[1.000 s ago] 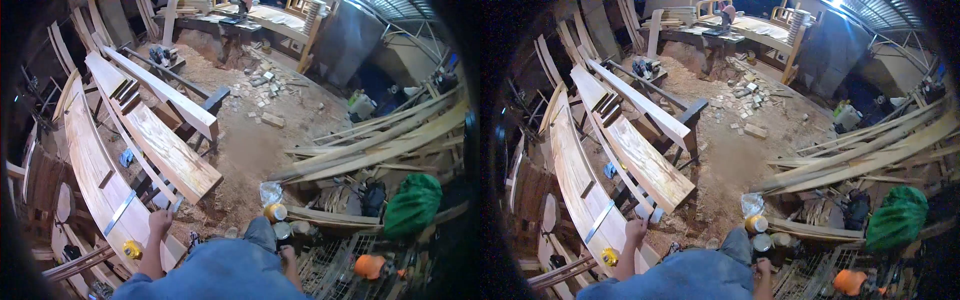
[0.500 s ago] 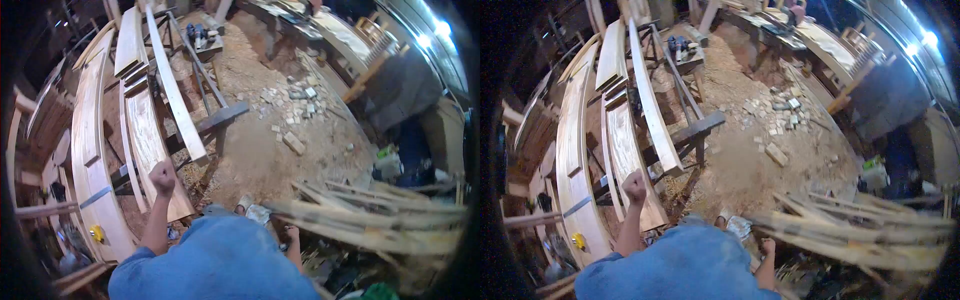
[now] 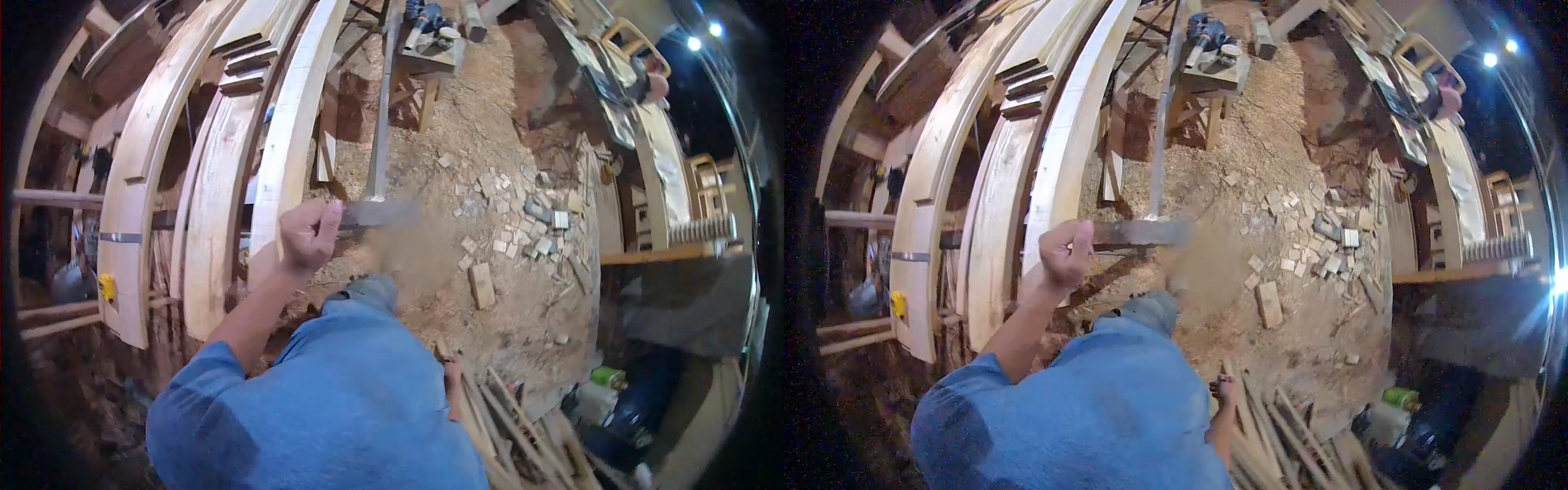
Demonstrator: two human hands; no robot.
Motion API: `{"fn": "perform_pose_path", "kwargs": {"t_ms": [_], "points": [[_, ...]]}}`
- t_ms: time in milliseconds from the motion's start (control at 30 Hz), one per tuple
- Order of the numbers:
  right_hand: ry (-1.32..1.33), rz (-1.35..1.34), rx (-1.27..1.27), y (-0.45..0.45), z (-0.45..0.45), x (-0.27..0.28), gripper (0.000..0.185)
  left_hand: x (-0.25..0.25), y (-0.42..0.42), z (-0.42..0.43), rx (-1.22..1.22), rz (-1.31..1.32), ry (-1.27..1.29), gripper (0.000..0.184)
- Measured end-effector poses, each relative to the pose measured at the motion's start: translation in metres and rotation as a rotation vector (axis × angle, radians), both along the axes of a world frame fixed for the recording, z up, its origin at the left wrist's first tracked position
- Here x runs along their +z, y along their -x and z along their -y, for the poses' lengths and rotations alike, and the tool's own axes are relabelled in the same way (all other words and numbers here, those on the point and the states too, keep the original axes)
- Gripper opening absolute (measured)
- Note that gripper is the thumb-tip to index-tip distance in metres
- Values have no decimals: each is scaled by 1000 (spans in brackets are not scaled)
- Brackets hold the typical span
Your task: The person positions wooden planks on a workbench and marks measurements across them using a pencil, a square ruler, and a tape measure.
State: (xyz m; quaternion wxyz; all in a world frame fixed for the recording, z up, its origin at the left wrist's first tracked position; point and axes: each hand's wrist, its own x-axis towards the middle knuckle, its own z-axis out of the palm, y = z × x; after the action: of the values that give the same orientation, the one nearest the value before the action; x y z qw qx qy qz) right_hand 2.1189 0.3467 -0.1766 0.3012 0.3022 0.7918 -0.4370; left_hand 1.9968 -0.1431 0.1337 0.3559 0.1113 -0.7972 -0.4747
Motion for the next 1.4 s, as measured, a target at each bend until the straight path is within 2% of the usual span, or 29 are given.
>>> {"fn": "perform_pose_path", "kwargs": {"t_ms": [67,133,167,233,333,367,433,500,600,700,767,833,867,900,933,967,1067,1100,1133,1167,1233,1333,1367,1400], "points": [[-313,-98,417,33,-47,-63,22,-16,38,-20,47,41,-63,42],[-255,-18,380,99,-37,-15,21,-38,72,-36,47,209,-193,40],[-190,73,279,136,-22,19,23,-41,90,-47,44,261,-259,41],[-63,136,38,184,-28,32,23,-42,122,-62,35,413,-437,45],[22,137,93,268,-41,35,21,-52,164,-67,109,380,-531,46],[-27,197,70,296,-32,38,20,-47,176,-63,133,357,-530,44],[-18,115,276,345,-26,37,19,-34,197,-54,188,317,-528,40],[-8,42,553,401,-19,33,18,-35,214,-42,341,326,-516,45],[514,647,266,504,-63,-96,18,-55,228,-23,561,389,-510,48],[176,89,887,586,22,-23,13,-83,235,-20,770,395,-578,47],[110,242,1020,661,24,-87,12,-89,237,-35,887,460,-582,45],[155,179,918,709,67,-66,17,-92,239,-53,962,562,-606,43],[112,-183,1091,745,37,-159,18,-97,243,-66,990,610,-626,41],[67,-8,1051,758,89,-85,15,-105,248,-79,953,586,-591,38],[196,62,871,770,107,-76,14,-111,254,-92,912,565,-556,35],[318,131,679,778,120,-71,13,-113,264,-101,822,674,-478,33],[204,52,825,771,168,-50,13,-138,299,-116,441,992,-354,31],[188,92,856,770,167,-75,12,-151,316,-115,337,1071,-412,34],[188,-36,1014,759,163,-102,12,-166,331,-112,228,1144,-468,37],[186,-177,1169,749,150,-151,12,-222,329,-115,157,1083,-416,34],[119,-151,1198,728,155,-182,14,-337,345,-104,333,1038,-435,31],[49,-125,1056,685,198,-149,28,-474,345,-59,557,1065,-414,30],[53,-162,1079,670,193,-166,24,-520,352,-23,627,1483,-392,29],[60,-201,1099,655,189,-185,20,-573,345,2,795,1440,-425,32]]}}
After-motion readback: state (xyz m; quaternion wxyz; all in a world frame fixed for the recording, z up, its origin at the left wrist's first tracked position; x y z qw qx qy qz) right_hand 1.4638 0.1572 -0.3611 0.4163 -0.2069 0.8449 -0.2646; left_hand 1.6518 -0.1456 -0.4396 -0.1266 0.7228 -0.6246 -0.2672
